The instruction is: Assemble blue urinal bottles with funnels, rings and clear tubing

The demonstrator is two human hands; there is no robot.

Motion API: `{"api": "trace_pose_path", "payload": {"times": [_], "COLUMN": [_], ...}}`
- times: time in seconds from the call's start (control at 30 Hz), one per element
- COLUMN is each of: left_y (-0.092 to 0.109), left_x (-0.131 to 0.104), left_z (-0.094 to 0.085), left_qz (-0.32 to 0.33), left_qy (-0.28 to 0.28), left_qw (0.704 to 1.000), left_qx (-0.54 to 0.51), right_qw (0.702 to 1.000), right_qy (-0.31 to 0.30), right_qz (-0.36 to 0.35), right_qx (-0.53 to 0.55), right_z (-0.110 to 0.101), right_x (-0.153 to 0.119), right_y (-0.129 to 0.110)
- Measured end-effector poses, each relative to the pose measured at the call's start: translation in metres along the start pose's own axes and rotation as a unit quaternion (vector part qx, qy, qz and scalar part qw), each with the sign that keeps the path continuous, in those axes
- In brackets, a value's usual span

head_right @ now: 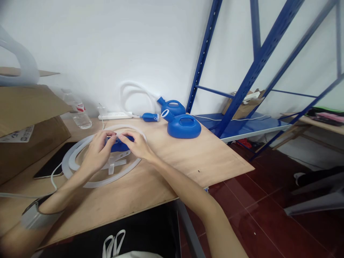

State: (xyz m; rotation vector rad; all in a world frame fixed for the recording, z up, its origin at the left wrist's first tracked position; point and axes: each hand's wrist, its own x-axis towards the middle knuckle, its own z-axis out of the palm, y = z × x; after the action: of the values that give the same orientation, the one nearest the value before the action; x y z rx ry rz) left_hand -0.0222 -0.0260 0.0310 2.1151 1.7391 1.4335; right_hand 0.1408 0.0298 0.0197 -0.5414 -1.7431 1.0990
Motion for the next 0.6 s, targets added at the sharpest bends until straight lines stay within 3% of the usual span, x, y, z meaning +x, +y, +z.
{"api": "trace_pose_path", "payload": {"times": [0.2, 0.4, 0.6], "left_y": [0.0, -0.005, -0.003], "left_x": [0.002, 0.004, 0.005], "left_z": [-0.001, -0.001, -0.002], "left_qz": [0.014, -0.02, -0.01], "left_qy": [-0.037, -0.003, -0.013], "left_qw": [0.999, 0.997, 0.996], "left_qx": [-0.026, -0.072, -0.09], "right_qw": [1.0, 0.999, 1.0], "right_qy": [0.011, -0.027, -0.008], "right_qz": [-0.002, 0.002, -0.007], "right_qx": [-0.002, 0.026, 0.03], "right_z": [-0.006, -0.006, -0.006], "right_x": [0.003, 0.008, 0.007], "right_y": [0.008, 0.012, 0.008]}}
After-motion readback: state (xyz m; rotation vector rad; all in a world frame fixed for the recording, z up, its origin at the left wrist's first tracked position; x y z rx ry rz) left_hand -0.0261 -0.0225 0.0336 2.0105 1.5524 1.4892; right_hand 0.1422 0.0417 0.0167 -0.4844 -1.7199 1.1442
